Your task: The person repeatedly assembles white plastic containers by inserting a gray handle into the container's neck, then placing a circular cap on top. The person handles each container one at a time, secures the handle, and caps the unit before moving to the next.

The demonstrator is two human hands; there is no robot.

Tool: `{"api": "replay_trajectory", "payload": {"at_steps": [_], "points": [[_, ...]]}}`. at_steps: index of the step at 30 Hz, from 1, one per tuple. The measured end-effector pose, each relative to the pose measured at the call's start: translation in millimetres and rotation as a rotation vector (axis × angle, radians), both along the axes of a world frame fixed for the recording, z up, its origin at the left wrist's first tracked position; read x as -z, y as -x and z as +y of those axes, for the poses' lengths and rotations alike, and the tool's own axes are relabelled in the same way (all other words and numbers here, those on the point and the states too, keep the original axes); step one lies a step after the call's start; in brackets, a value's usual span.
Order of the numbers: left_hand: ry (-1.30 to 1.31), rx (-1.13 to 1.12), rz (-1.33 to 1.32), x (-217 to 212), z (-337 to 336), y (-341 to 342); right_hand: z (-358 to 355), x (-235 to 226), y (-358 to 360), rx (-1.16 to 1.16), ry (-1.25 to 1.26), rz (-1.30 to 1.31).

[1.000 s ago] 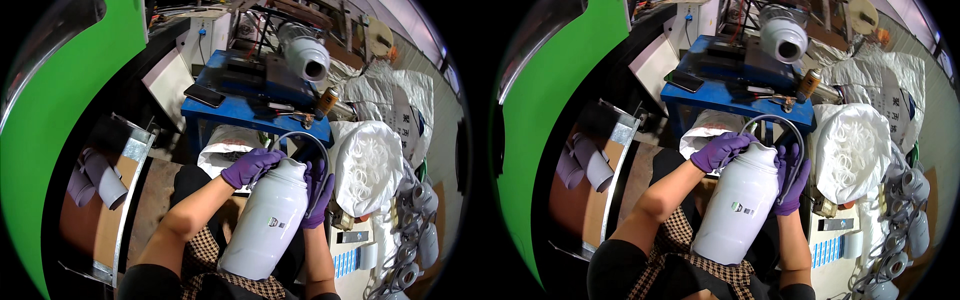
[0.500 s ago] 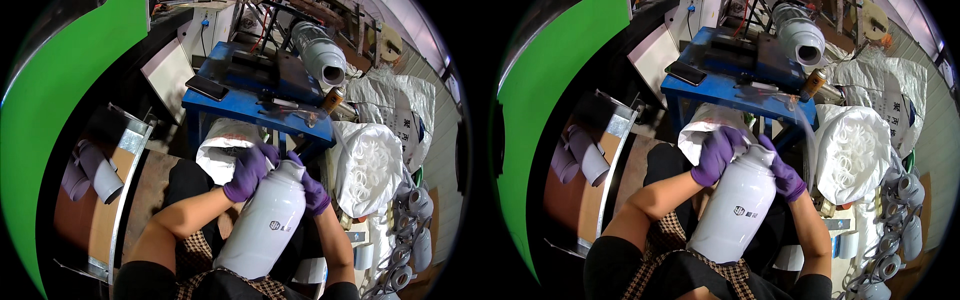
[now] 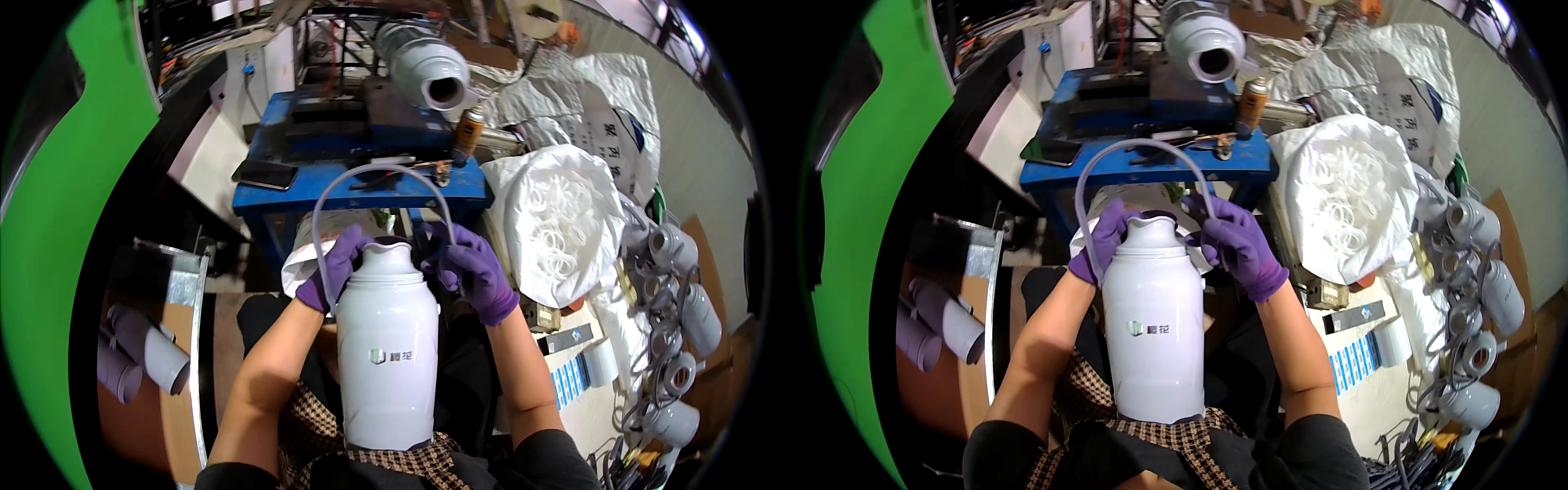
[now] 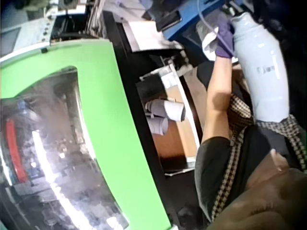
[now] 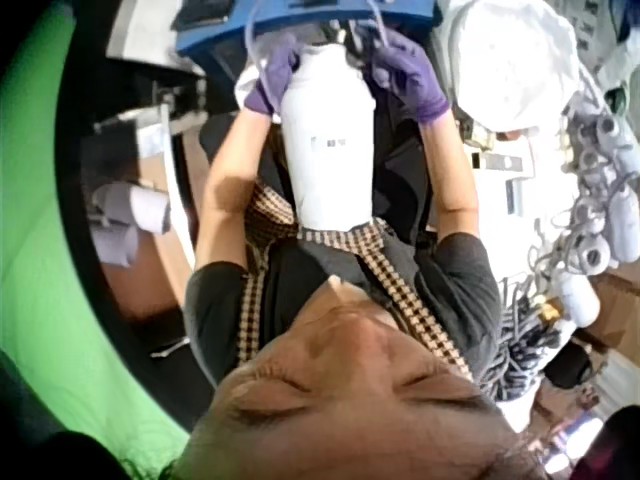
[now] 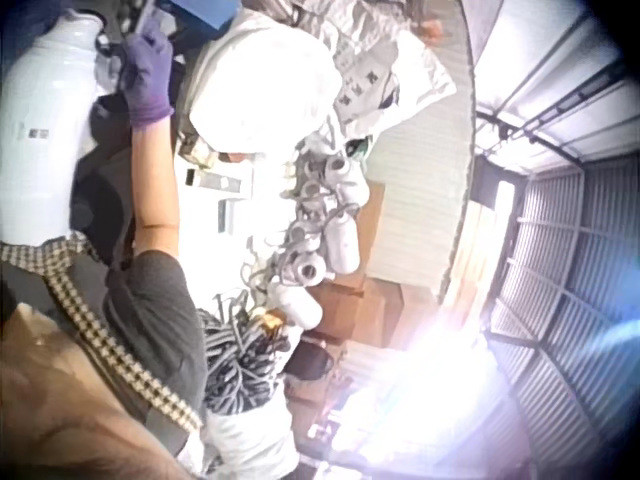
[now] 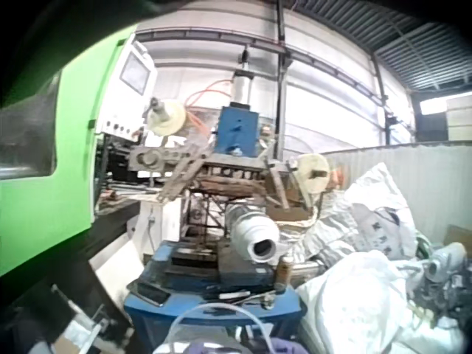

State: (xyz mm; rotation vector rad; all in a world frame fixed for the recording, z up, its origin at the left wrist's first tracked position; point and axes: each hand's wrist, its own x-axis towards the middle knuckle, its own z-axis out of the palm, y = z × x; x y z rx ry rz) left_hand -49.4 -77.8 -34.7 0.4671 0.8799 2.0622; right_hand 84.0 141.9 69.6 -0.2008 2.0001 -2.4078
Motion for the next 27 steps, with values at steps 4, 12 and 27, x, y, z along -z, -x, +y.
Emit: {"api": "replay_trajectory", "payload": {"at_steps": [4,12,27], "points": [[-0.066,0.051,0.111,-9,13,-19,7,-16,3,0.063,-0.265,0.033],[-0.05,-0.027,0.212,3,12,-13,-31,21,-9,0.382,0.04,0.047],[-0.245,0.132,0.049,-2,22,-20,-42,17,-5,0.648,-0.966,0.548]]}}
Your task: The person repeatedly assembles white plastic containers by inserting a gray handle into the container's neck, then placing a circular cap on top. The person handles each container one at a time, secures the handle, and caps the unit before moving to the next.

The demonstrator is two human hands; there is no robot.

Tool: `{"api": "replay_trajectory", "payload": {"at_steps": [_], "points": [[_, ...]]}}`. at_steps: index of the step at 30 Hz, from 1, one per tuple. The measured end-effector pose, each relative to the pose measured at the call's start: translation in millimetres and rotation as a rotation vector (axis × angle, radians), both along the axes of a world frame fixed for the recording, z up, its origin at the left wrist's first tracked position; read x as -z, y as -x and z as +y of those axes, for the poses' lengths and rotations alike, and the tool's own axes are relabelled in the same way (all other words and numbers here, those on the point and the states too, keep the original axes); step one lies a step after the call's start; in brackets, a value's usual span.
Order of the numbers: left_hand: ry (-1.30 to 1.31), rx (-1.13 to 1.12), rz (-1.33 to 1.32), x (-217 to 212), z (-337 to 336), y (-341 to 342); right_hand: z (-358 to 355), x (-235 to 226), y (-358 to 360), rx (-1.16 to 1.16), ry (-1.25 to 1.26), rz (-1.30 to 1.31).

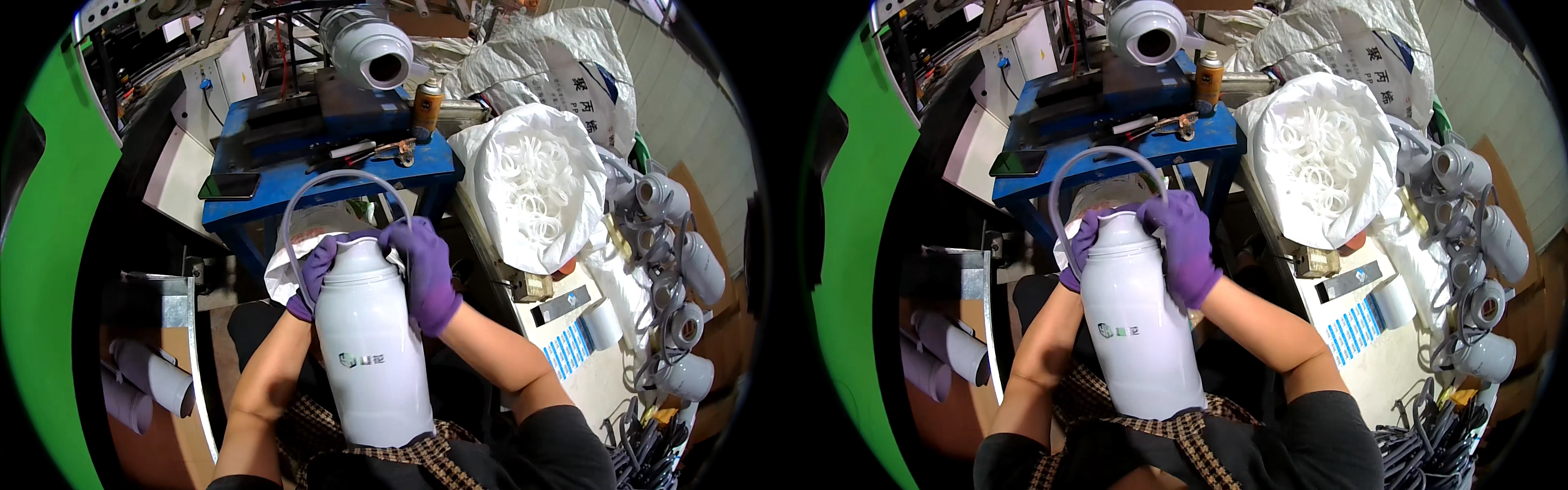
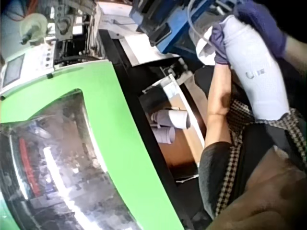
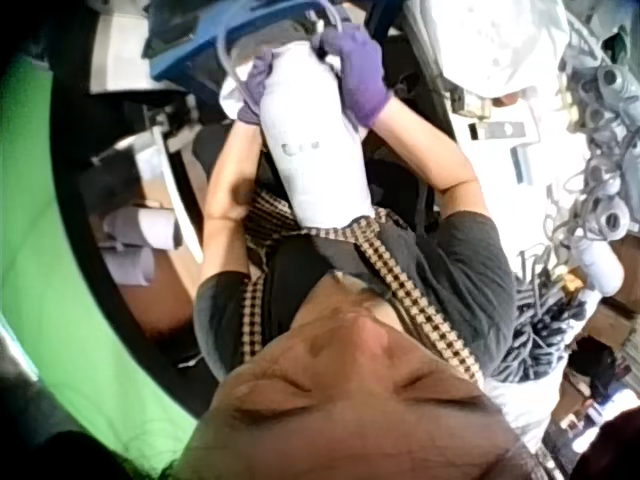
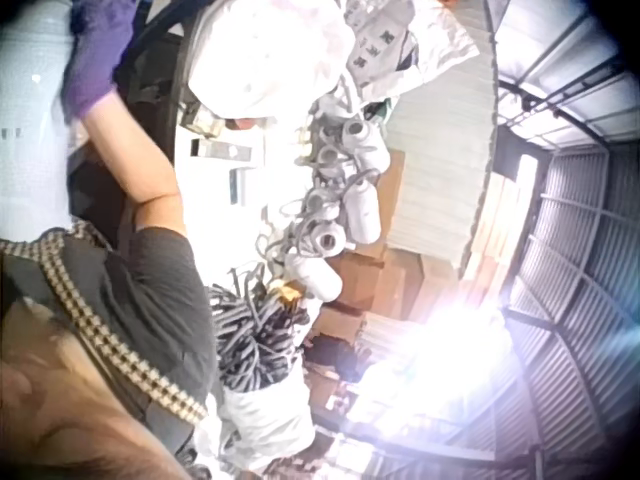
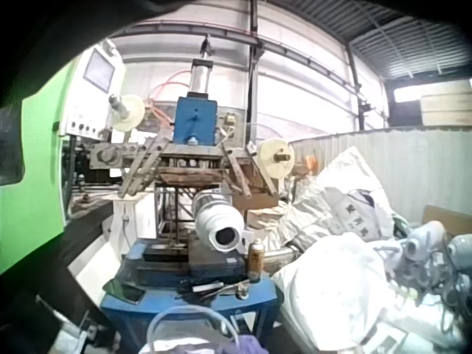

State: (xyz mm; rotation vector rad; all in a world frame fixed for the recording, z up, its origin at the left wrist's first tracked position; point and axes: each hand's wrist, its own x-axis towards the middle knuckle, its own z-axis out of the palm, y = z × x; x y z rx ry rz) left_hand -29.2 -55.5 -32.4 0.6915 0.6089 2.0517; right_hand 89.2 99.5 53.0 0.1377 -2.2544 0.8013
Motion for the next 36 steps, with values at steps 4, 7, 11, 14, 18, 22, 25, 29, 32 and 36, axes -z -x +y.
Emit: {"api": "replay_trajectory", "payload": {"at_steps": [4,7,11,14,18,22,25,29,32,36], "points": [[0.021,0.039,-0.267,-6,11,-4,11,30,15,-0.323,0.98,-0.294],[-0.146,0.036,-0.159,28,7,14,21,16,17,-0.716,1.869,-0.263],[0.195,-0.389,0.272,39,36,4,58,43,12,-0.87,1.472,-0.582],[0.517,-0.535,0.748,81,27,25,81,52,-2,-0.571,1.261,-0.689],[0.415,-0.394,0.39,49,33,-48,130,12,-38,-0.609,0.381,-0.326],[0.118,-0.058,-0.095,53,35,-24,144,34,-90,-0.173,1.319,-0.238],[0.346,-0.124,0.316,76,50,-40,131,30,-98,-0.598,1.593,-0.094],[0.245,0.055,0.102,63,40,-82,129,-5,-144,-0.643,1.296,0.087],[0.536,-0.246,0.431,48,-14,-115,166,24,-177,0.026,0.95,0.175],[0.818,-0.68,0.937,39,-81,-159,164,20,-183,-0.245,1.712,0.451]]}}
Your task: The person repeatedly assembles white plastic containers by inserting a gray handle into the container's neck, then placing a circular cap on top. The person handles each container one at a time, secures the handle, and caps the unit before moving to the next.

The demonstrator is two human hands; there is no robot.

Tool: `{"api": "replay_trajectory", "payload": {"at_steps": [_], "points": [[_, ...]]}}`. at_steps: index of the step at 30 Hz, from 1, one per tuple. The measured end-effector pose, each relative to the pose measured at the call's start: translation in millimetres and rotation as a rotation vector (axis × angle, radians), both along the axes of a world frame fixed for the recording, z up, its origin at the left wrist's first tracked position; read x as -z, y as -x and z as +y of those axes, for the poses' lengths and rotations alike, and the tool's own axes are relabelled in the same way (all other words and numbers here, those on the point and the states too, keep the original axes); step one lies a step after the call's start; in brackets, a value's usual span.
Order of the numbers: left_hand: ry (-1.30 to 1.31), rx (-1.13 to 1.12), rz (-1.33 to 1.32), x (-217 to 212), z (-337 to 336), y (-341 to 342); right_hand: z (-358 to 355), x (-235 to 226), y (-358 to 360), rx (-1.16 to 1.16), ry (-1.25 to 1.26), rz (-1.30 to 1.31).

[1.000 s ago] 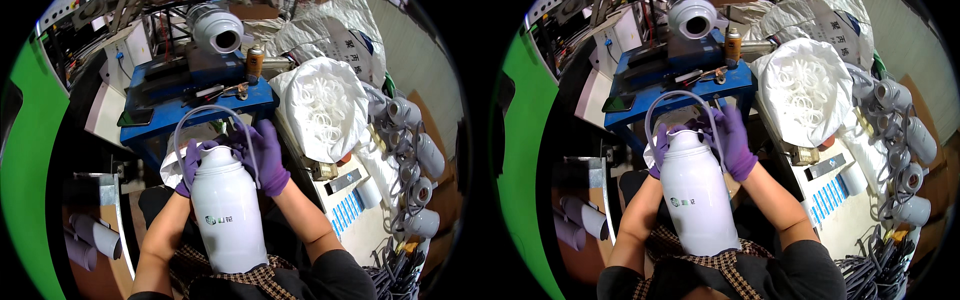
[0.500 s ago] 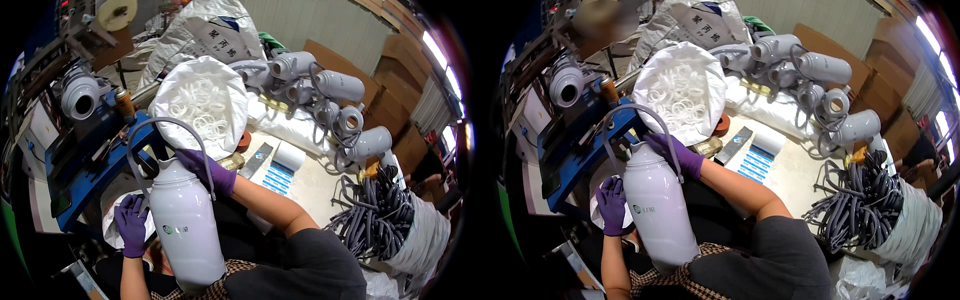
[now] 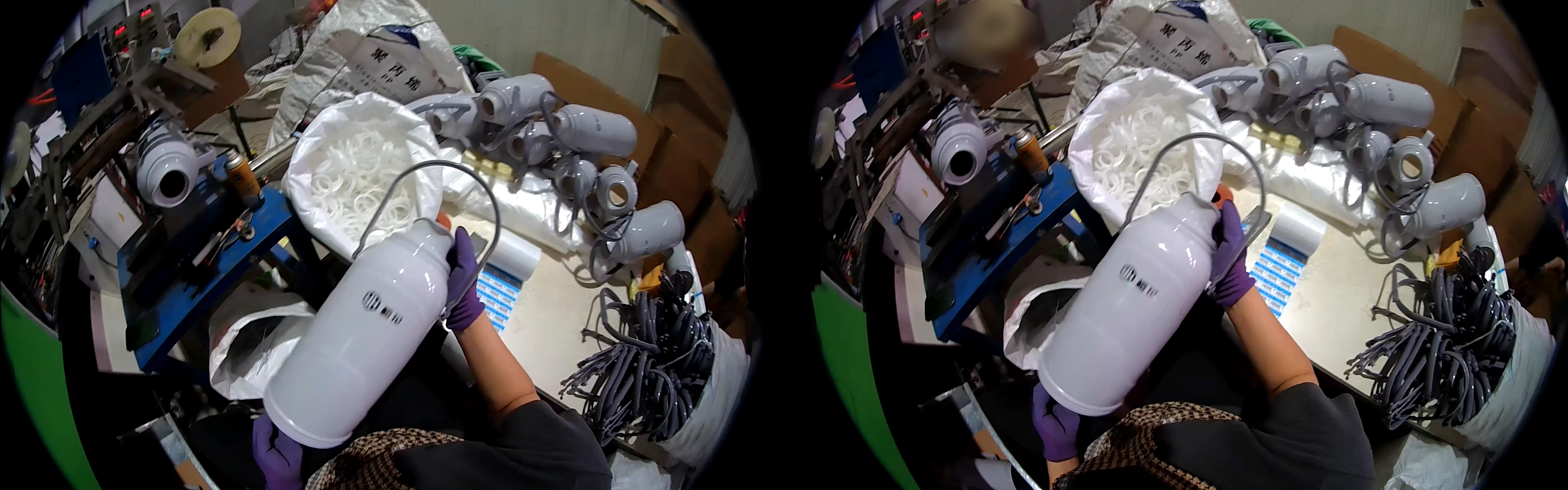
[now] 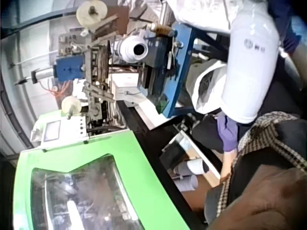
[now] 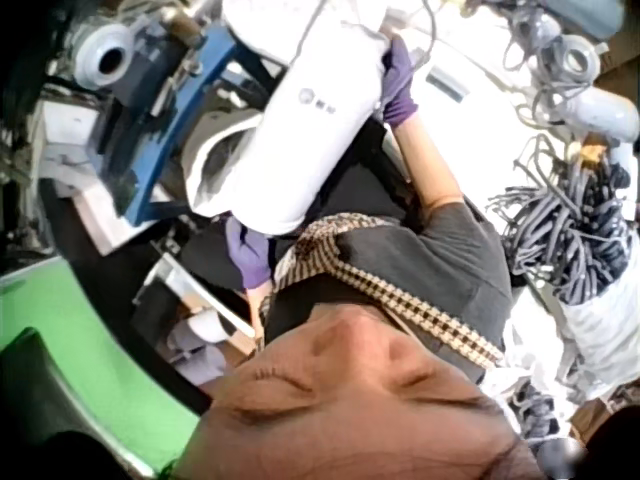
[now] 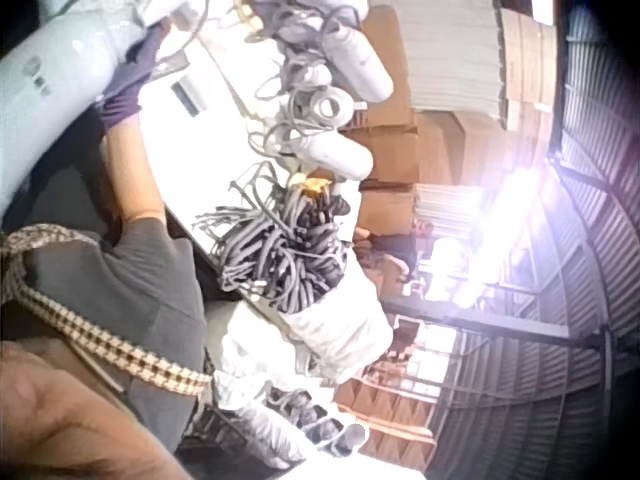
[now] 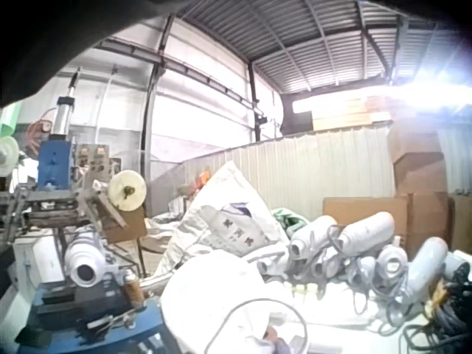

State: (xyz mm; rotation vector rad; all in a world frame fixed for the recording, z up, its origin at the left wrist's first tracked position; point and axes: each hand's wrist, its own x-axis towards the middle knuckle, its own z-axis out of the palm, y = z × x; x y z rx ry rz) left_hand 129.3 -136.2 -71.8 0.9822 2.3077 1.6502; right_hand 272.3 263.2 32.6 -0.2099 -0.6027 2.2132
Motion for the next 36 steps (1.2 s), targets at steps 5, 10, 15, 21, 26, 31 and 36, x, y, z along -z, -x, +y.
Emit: {"api": "replay_trajectory", "payload": {"at_steps": [5,10,15,21,26,31,36], "points": [[0.117,0.014,0.006,17,-29,-17,-46,52,44,0.097,-0.38,-0.327],[0.148,0.079,0.0,21,-22,-21,-128,69,68,-0.485,-0.088,0.232],[0.145,0.075,-0.016,26,-20,-21,-130,27,53,-0.343,-0.331,-0.17],[0.14,0.086,0.006,26,-10,-9,-115,51,62,-0.039,-0.444,-0.43],[0.146,0.096,0.006,23,-14,-8,-141,21,46,0.675,-1.399,-0.506],[0.134,0.109,0.02,30,-7,-6,-159,35,38,0.844,-1.505,-0.419],[0.122,0.133,0.039,32,1,-4,-146,54,66,0.713,-1.171,-0.424]]}}
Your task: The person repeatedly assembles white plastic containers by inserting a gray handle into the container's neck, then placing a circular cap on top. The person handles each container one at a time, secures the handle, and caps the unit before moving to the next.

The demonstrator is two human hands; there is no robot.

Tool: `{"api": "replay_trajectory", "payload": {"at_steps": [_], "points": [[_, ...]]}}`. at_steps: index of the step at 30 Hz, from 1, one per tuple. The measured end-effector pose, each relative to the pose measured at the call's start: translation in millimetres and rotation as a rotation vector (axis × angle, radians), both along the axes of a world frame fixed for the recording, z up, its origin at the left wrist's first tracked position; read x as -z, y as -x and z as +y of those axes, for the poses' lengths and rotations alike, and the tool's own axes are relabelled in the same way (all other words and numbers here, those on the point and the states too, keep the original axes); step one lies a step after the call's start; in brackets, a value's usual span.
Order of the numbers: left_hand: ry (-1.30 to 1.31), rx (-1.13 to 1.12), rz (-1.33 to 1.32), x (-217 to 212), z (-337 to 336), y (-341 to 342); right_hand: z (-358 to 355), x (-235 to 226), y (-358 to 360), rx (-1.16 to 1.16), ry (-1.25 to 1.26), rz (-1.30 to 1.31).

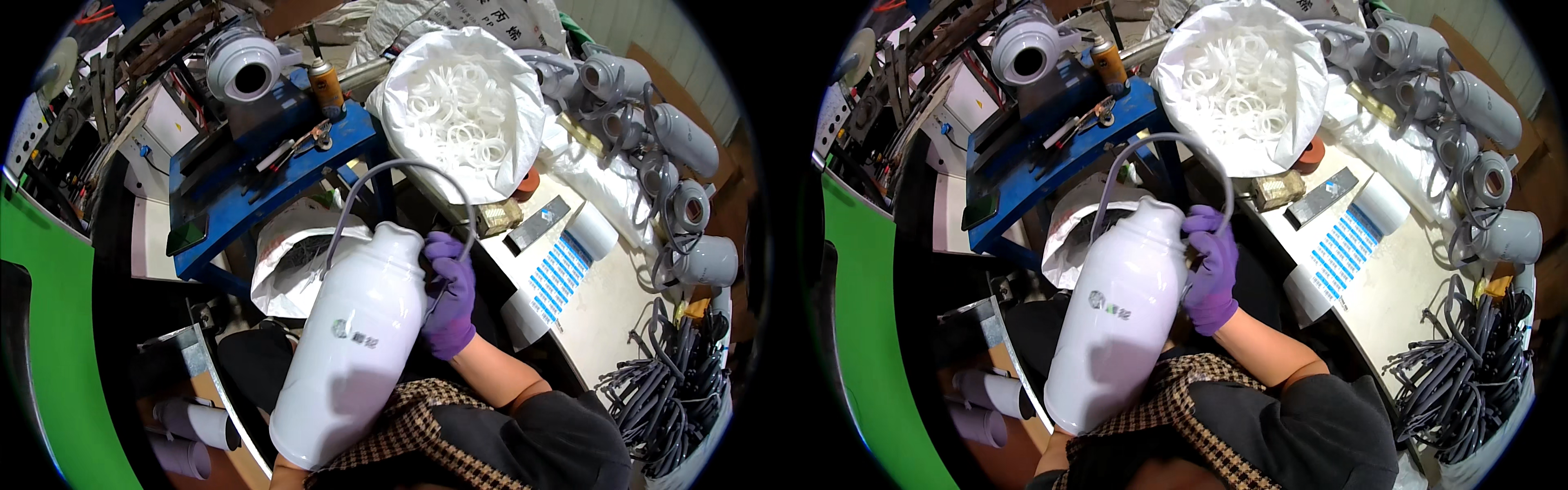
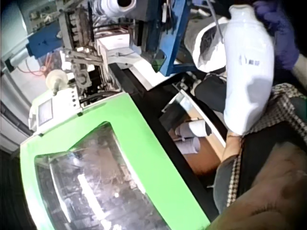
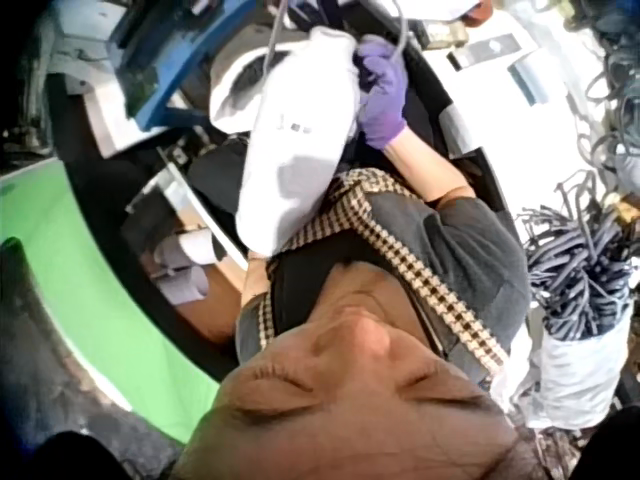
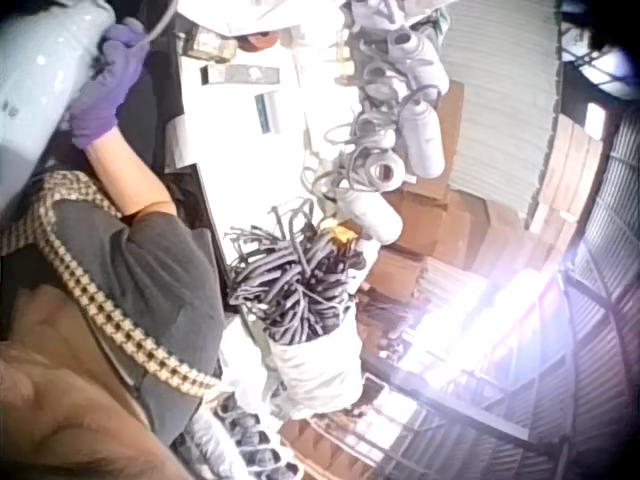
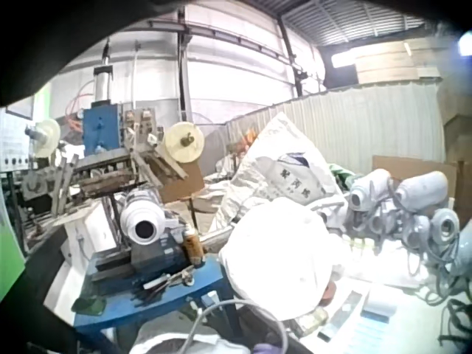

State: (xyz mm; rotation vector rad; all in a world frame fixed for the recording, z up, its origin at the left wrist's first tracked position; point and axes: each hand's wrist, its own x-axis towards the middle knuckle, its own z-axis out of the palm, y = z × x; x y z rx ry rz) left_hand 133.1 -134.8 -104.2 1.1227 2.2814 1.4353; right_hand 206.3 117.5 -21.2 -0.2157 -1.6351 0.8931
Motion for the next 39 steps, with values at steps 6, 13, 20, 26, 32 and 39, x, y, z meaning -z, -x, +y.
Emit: {"api": "replay_trajectory", "payload": {"at_steps": [6,13,20,26,32,39], "points": [[-0.021,0.007,0.046,9,15,8,28,-38,-3,-1.309,0.96,0.312],[-0.025,-0.036,0.118,20,37,20,100,-69,-86,-0.684,0.05,-0.573],[-0.494,-0.067,-0.152,-51,36,15,248,-43,-319,0.114,0.266,0.738],[-0.366,-0.237,-0.032,-35,-25,52,351,-76,-434,0.711,0.349,0.701],[-0.521,-0.522,0.035,-70,-72,59,386,-61,-417,0.615,0.378,0.147],[-0.846,-0.916,-0.405,9,-221,48,260,60,-217,-0.3,0.239,-0.371]]}}
